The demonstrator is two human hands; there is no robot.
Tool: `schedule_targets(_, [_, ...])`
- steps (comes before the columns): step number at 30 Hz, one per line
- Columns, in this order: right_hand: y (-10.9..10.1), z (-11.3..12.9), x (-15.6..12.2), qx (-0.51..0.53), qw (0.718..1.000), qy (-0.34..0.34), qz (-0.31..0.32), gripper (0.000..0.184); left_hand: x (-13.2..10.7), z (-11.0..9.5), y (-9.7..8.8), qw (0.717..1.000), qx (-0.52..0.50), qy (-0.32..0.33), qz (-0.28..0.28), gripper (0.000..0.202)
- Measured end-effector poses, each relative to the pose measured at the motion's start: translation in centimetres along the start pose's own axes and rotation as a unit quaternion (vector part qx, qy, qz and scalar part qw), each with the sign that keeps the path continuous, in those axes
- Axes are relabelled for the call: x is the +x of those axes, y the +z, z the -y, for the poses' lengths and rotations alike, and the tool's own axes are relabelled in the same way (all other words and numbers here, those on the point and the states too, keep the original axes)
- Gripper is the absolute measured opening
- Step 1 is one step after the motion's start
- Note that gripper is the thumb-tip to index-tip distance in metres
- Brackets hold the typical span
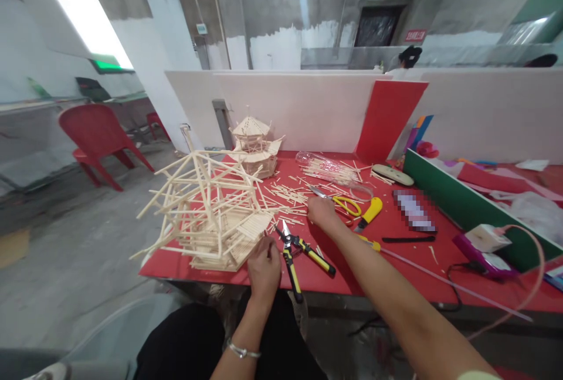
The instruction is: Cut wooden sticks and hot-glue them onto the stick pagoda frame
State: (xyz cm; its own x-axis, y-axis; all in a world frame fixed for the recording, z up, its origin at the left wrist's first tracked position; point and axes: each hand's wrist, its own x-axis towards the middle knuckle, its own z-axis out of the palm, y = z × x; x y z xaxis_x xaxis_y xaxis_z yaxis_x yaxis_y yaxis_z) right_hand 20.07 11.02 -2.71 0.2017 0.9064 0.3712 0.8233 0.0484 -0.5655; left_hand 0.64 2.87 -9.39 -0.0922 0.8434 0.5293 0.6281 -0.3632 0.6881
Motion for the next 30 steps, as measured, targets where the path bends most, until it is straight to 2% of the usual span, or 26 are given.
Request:
schedule_targets(2, [-0.6,0.1,0.8,0.022,1.000,-0.002,-0.002,0.028,0.0,0.2,0.0,1.000,-0.010,0.006,-0.009,0.023])
schedule_targets(4, [-2.3,0.2,0.3,0.046,0.999,-0.009,-0.007,0.027,-0.1,0.0,-0.2,0.999,-0.043,0.004,-0.020,0.022])
schedule_targets(7, [-5.3,1.0,-2.9,0.099,0.995,-0.017,-0.030,0.018,-0.6,-1.7,-0.8,0.986,-0.163,-0.038,-0.025,0.015])
schedule_targets(9, [-6.5,2.3,-6.6,0.142,0.989,-0.020,-0.047,0.020,-1.1,-3.8,-1.5,0.957,-0.262,-0.123,0.008,0.013])
schedule_targets(10, [-6.7,3.2,-8.5,0.202,0.974,-0.031,-0.098,0.016,-1.4,-5.0,-2.0,0.927,-0.328,-0.183,0.013,0.017])
schedule_targets(11, [-6.6,4.2,-10.5,0.244,0.959,-0.061,-0.131,0.010,-1.5,-6.2,-2.6,0.879,-0.404,-0.251,0.023,0.022])
schedule_targets(13, [-6.0,6.2,-13.6,0.282,0.945,-0.109,-0.128,0.009,-1.7,-8.3,-4.1,0.760,-0.538,-0.362,0.045,0.032])
schedule_targets(14, [-5.6,7.1,-14.8,0.293,0.940,-0.127,-0.118,0.012,-1.7,-9.1,-4.9,0.715,-0.577,-0.392,0.049,0.033])
schedule_targets(15, [-5.1,7.9,-15.7,0.300,0.937,-0.143,-0.104,0.014,-1.6,-9.6,-5.8,0.691,-0.598,-0.405,0.041,0.032])
schedule_targets(17, [-4.4,9.1,-16.6,0.305,0.934,-0.168,-0.076,0.017,-1.2,-9.9,-7.3,0.680,-0.603,-0.417,0.015,0.030])
schedule_targets(21, [-3.8,9.9,-16.9,0.252,0.948,-0.180,-0.072,0.020,-0.3,-9.0,-9.0,0.692,-0.584,-0.422,-0.043,0.031])
schedule_targets(25, [-3.2,10.1,-16.5,0.162,0.964,-0.190,-0.092,0.013,0.4,-8.2,-8.8,0.698,-0.575,-0.421,-0.063,0.030])
schedule_targets(30, [-2.3,10.9,-15.2,0.118,0.965,-0.205,-0.115,0.011,1.0,-7.7,-8.5,0.725,-0.551,-0.407,-0.064,0.030])
